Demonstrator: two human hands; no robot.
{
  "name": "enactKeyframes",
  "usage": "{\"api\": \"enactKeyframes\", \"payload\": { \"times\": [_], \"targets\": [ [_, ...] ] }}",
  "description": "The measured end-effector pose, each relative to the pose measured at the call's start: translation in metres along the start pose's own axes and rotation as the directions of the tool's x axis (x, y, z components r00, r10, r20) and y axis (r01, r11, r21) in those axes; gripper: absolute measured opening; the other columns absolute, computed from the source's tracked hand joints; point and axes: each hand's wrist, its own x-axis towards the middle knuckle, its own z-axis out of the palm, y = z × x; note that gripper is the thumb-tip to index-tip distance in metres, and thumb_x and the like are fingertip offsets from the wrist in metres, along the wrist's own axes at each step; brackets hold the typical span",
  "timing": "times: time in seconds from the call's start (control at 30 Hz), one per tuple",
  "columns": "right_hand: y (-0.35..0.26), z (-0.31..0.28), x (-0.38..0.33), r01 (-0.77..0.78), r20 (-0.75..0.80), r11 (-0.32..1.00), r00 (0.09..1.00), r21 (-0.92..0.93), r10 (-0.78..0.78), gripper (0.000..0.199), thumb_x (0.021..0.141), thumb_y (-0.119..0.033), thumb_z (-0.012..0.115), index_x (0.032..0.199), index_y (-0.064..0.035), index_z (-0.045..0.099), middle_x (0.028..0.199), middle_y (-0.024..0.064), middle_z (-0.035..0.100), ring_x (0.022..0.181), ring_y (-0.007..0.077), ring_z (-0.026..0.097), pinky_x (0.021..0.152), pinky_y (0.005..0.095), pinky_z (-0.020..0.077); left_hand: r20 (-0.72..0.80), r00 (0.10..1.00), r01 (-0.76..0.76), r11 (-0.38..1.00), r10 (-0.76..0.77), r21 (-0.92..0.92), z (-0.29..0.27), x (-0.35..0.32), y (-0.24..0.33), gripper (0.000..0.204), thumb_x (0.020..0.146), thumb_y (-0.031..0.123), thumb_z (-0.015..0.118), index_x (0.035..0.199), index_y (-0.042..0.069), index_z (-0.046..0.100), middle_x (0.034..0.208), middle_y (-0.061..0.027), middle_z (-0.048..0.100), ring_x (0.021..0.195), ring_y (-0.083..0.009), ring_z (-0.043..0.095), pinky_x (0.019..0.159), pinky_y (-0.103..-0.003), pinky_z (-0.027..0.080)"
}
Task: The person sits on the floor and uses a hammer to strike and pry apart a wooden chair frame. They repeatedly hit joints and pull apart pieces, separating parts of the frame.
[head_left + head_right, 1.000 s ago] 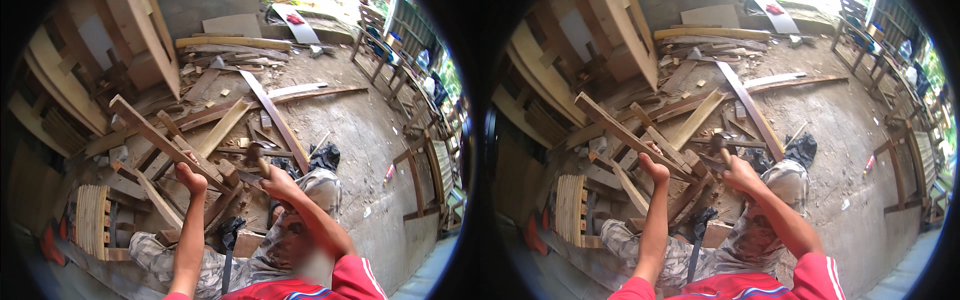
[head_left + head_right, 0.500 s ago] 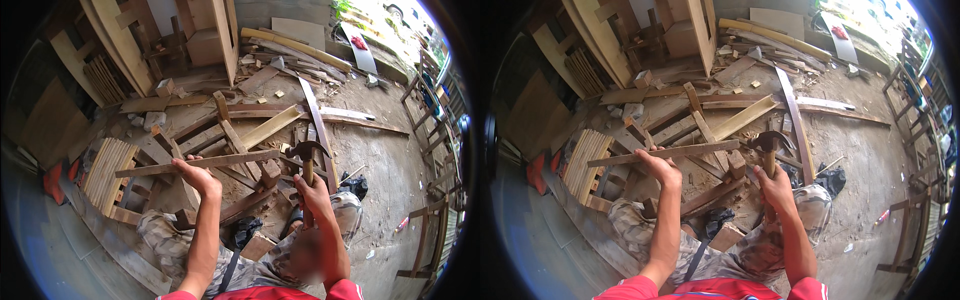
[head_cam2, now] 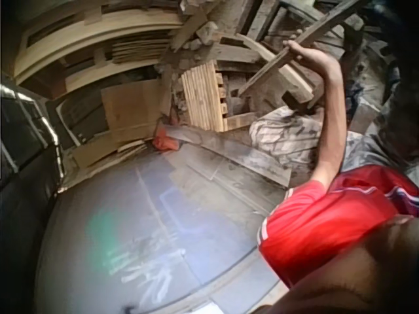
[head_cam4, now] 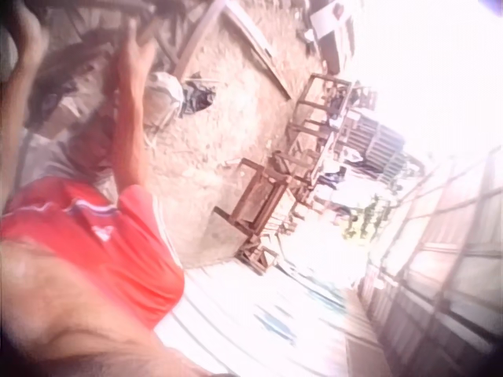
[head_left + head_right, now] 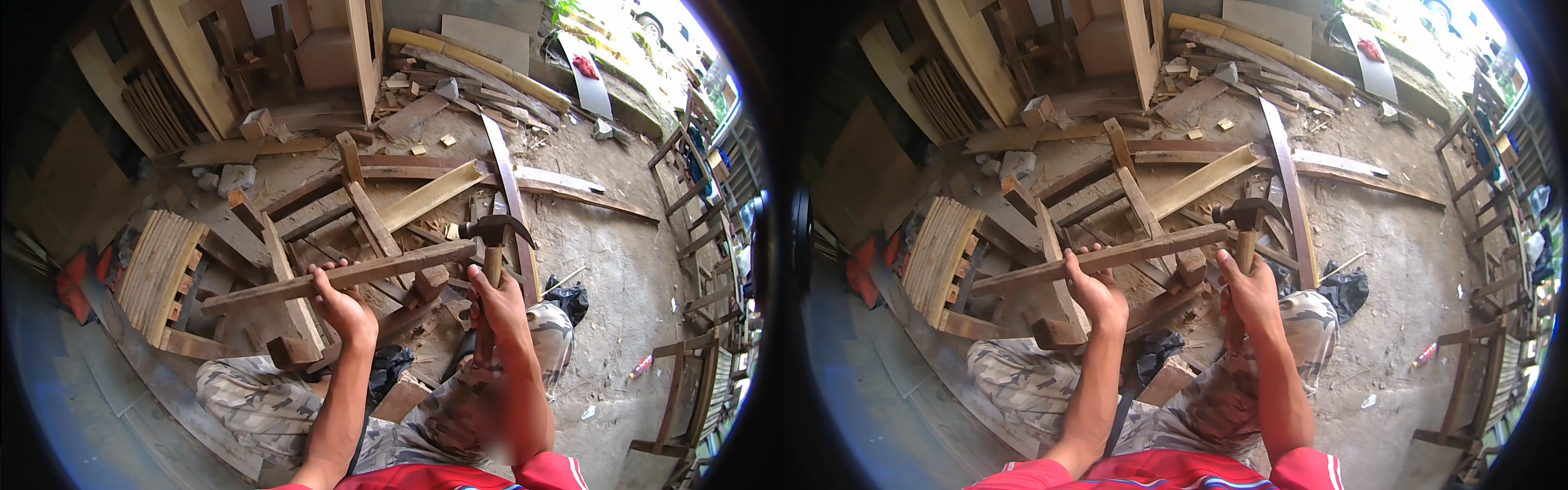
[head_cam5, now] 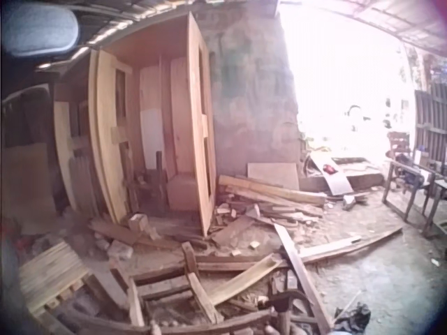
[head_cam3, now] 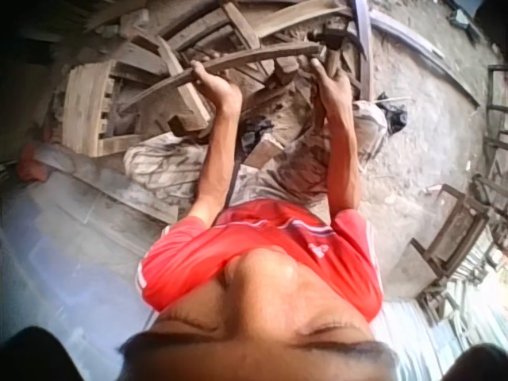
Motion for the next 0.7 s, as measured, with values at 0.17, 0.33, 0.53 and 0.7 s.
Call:
{"api": "enactKeyframes", "payload": {
  "times": [0.17, 0.33, 0.53, 0.7],
  "targets": [
    [0.005, 0.005, 0.011, -0.009, -0.059, 0.997, 0.998, -0.07, 0.005, 0.041, 0.096, -0.036, 0.071, 0.11, 0.0007, 0.059, 0.088, 0.0098, 0.069, 0.048, 0.0119, 0.054, 0.042, 0.0289, 0.0481, 0.07, 0.995, 0.078, 0.985, -0.068, -0.156, -0.034, -0.017, -0.025, 0.048, 0.101, 0.024, 0.052, 0.142, 0.004, 0.038, 0.111, -0.0111, 0.054, 0.105, -0.0292, 0.062, 0.1, -0.045, 0.052],
    [0.015, 0.011, 0.027, -0.029, -0.102, 0.995, 0.995, -0.095, 0.019, 0.041, 0.094, -0.036, 0.074, 0.108, 0.0009, 0.062, 0.092, 0.0096, 0.071, 0.051, 0.0116, 0.054, 0.043, 0.0294, 0.0501, -0.063, 0.982, 0.176, 0.983, -0.18, -0.06, -0.039, -0.027, -0.021, 0.045, 0.102, 0.031, 0.061, 0.134, 0.005, 0.043, 0.108, -0.0118, 0.06, 0.102, -0.0261, 0.066, 0.089, -0.039, 0.06],
    [0.004, 0.024, 0.02, 0.062, -0.149, 0.998, 0.987, -0.02, -0.065, 0.043, 0.09, -0.033, 0.079, 0.105, 0.0022, 0.06, 0.07, 0.0045, 0.062, 0.048, 0.0117, 0.054, 0.042, 0.0286, 0.0482, -0.055, 0.974, 0.225, 0.969, -0.22, 0.101, -0.033, -0.022, 0.008, 0.061, 0.095, 0.045, 0.071, 0.137, 0.009, 0.045, 0.117, -0.0062, 0.059, 0.107, -0.0187, 0.065, 0.08, -0.036, 0.063],
    [0.0, 0.026, 0.02, 0.052, -0.148, 0.997, 0.987, -0.049, -0.058, 0.047, 0.088, -0.036, 0.081, 0.106, 0.0017, 0.06, 0.062, 0.0012, 0.055, 0.046, 0.0104, 0.054, 0.041, 0.0273, 0.047, -0.064, 0.974, 0.223, 0.962, -0.216, 0.159, -0.032, -0.021, 0.026, 0.055, 0.095, 0.045, 0.071, 0.135, 0.014, 0.047, 0.12, -0.0038, 0.058, 0.108, -0.016, 0.063, 0.081, -0.036, 0.062]
  ]
}}
